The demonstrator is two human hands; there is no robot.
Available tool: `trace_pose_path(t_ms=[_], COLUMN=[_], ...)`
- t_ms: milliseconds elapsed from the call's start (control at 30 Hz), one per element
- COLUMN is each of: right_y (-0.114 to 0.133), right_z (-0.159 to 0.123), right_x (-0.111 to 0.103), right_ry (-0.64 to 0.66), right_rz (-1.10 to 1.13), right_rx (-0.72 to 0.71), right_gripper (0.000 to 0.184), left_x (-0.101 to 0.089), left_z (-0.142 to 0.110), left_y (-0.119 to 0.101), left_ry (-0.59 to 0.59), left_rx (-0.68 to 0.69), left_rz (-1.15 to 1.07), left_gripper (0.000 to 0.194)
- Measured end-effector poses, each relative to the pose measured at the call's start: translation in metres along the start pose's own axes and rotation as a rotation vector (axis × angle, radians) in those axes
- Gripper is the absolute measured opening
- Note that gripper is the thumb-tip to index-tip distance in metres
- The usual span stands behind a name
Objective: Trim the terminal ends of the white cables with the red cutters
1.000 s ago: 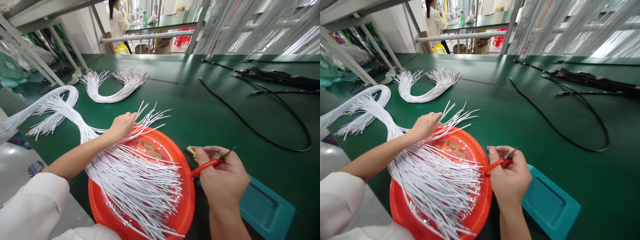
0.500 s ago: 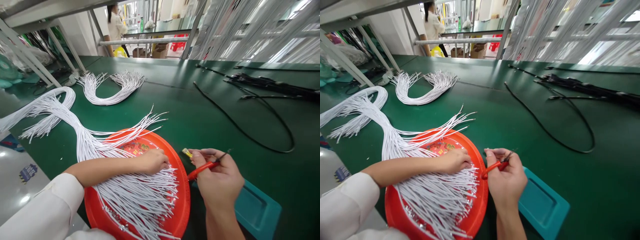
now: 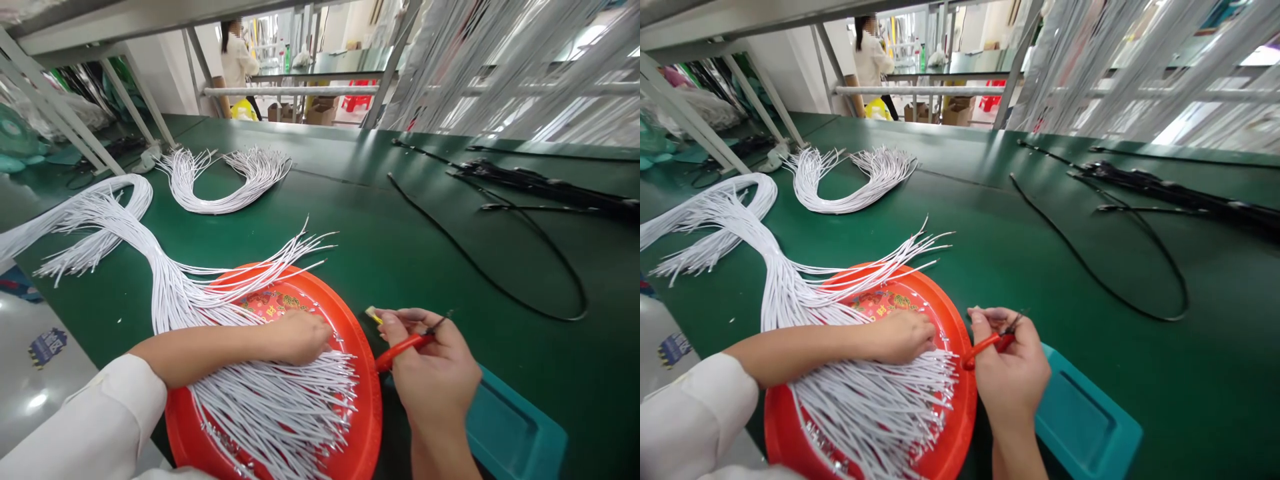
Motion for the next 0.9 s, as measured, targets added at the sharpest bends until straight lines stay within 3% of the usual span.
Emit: trace_pose_path(t_ms=[367,500,600,700,900], right_y=[-0.007,-0.007,-0.006,-0.004,0.01], right_z=[0.001,0.001,0.001,-0.001,-0.006], right_x=[0.0,0.0,0.0,0.003,0.008], right_ry=[0.013,-0.004,-0.016,0.009,0.003], right_rz=[-0.015,-0.018,-0.019,-0.001,0.062], right_rx=[0.035,0.031,0.031,0.034,0.039], right_gripper=[0.032,0.032,0.031,0.029,0.026], left_x=[-0.002,-0.006,-0.022,-0.037,-0.046], left_z=[-0.002,0.004,0.004,0.0,-0.008], left_y=[-0.003,0.01,0.02,0.02,0.014], left_ry=[0.089,-0.067,-0.263,-0.373,-0.449], left_rx=[0.063,-0.065,-0.189,-0.193,-0.162], left_rz=[-0.095,-0.253,-0.547,-0.814,-0.818], left_gripper=[0.018,0.018,0.024,0.029,0.025])
Point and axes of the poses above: each hand's wrist, its own z-axis towards the middle knuckle, its own x-axis out of the palm, y = z × x, the point moved 6 cm from there along z, towards the middle knuckle, and after that the axes turned 2 degrees about -x, right-handed, at the moved point
